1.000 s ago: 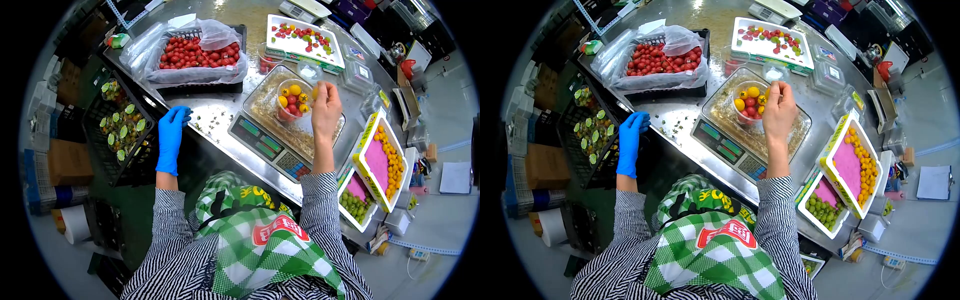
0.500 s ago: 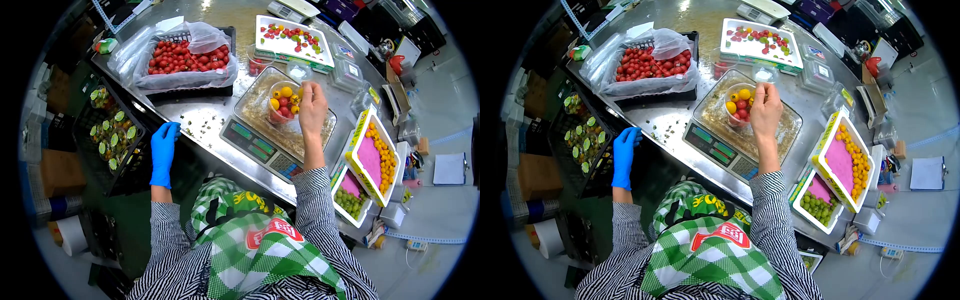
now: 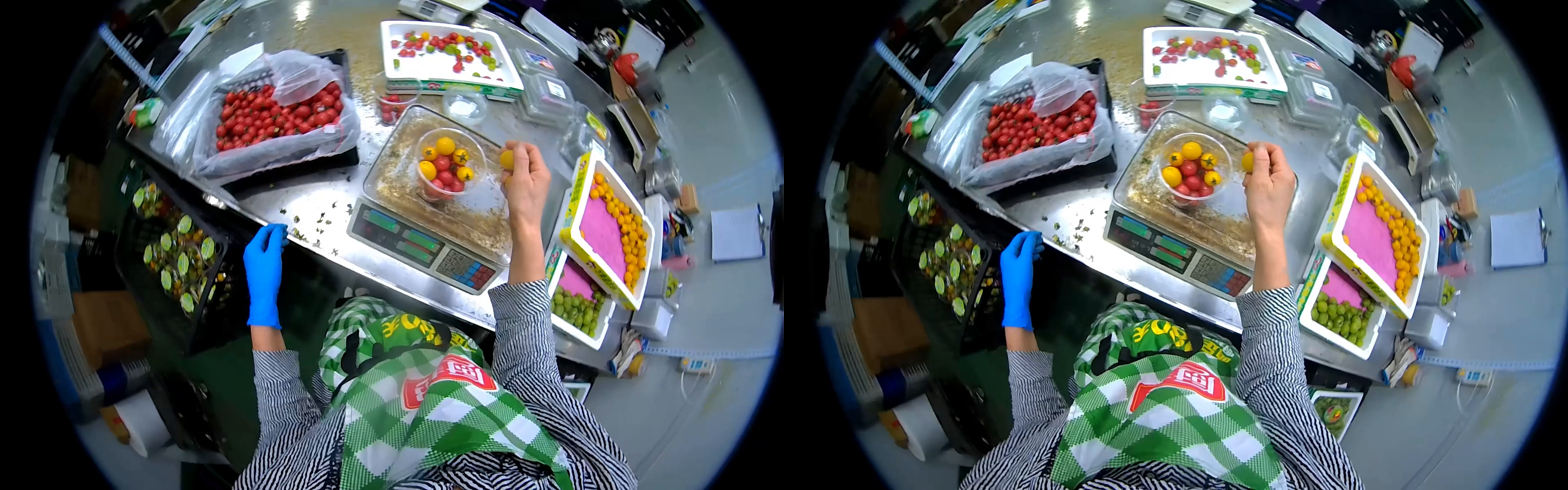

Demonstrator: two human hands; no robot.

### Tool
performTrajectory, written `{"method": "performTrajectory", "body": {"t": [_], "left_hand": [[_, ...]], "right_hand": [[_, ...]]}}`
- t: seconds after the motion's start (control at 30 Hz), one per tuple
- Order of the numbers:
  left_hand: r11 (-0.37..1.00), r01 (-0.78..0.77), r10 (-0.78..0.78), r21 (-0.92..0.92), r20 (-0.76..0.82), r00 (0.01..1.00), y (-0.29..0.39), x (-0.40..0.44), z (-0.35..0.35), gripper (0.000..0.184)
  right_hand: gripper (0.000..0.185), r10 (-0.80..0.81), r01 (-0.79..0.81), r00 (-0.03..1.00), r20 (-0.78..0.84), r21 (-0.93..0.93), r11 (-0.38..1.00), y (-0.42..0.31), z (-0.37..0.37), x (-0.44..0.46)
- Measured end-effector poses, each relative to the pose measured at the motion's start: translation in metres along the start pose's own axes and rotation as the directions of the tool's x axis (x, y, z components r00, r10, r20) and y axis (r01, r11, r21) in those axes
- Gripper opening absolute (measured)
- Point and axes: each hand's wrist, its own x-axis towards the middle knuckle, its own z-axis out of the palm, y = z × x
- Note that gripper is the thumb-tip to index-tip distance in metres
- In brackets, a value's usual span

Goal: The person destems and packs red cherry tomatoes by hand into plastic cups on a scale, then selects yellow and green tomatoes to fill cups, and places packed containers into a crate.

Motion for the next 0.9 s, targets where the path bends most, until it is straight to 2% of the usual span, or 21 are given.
{"method": "performTrajectory", "body": {"t": [0.1,0.2,0.23,0.33,0.43,0.6,0.67,0.73,0.77,0.8,0.83,0.87,0.9], "left_hand": [[1.0,0.015,-0.016,0.022,0.04,0.999,0.002,-0.002,0.013,0.025],[0.999,0.038,-0.037,-0.01,0.11,0.993,0.008,-0.005,0.032,0.025],[0.999,0.042,-0.039,-0.014,0.132,0.991,0.012,-0.005,0.038,0.025],[0.999,0.029,-0.023,-0.028,0.2,0.979,0.028,-0.001,0.064,0.025],[0.999,-0.016,0.027,-0.047,0.242,0.97,0.041,0.002,0.083,0.024],[0.991,-0.101,0.121,-0.084,0.289,0.95,0.067,-0.005,0.12,0.023],[0.985,-0.049,0.098,-0.164,0.307,0.947,0.087,-0.027,0.143,0.023],[0.98,0.005,0.087,-0.197,0.455,0.886,0.103,-0.056,0.17,0.025],[0.969,0.103,0.029,-0.224,0.517,0.855,0.113,-0.073,0.189,0.03],[0.96,0.167,0.005,-0.226,0.609,0.793,0.123,-0.089,0.207,0.038],[0.922,0.326,-0.103,-0.209,0.679,0.727,0.132,-0.102,0.227,0.049],[0.849,0.454,-0.094,-0.272,0.767,0.635,0.129,-0.11,0.244,0.054],[0.73,0.597,-0.131,-0.332,0.791,0.598,0.129,-0.117,0.263,0.051]], "right_hand": [[0.025,0.204,-0.202,0.979,0.008,0.204,0.958,0.008,-0.035,-0.004],[0.028,0.398,-0.386,0.916,0.043,0.361,0.849,0.021,-0.064,-0.008],[0.032,0.407,-0.426,0.904,0.132,0.364,0.828,0.025,-0.069,-0.01],[0.034,0.389,-0.535,0.844,0.369,0.625,0.568,0.021,-0.066,-0.018],[0.035,0.346,-0.573,0.819,0.458,0.678,0.46,0.01,-0.056,-0.021],[0.032,0.317,-0.562,0.825,0.467,0.625,0.541,0.012,-0.054,-0.022],[0.03,0.328,-0.556,0.83,0.45,0.627,0.546,0.019,-0.057,-0.023],[0.025,0.337,-0.475,0.88,0.335,0.587,0.656,0.01,-0.06,-0.029],[0.024,0.339,-0.443,0.896,0.286,0.555,0.704,0.006,-0.064,-0.034],[0.024,0.26,-0.343,0.936,0.238,0.444,0.828,0.004,-0.07,-0.04],[0.024,0.177,-0.236,0.963,0.205,0.316,0.919,0.003,-0.075,-0.048],[0.025,0.091,-0.125,0.978,0.188,0.175,0.977,0.003,-0.08,-0.053],[0.024,-0.081,0.074,0.985,0.151,0.049,0.996,0.005,-0.089,-0.057]]}}
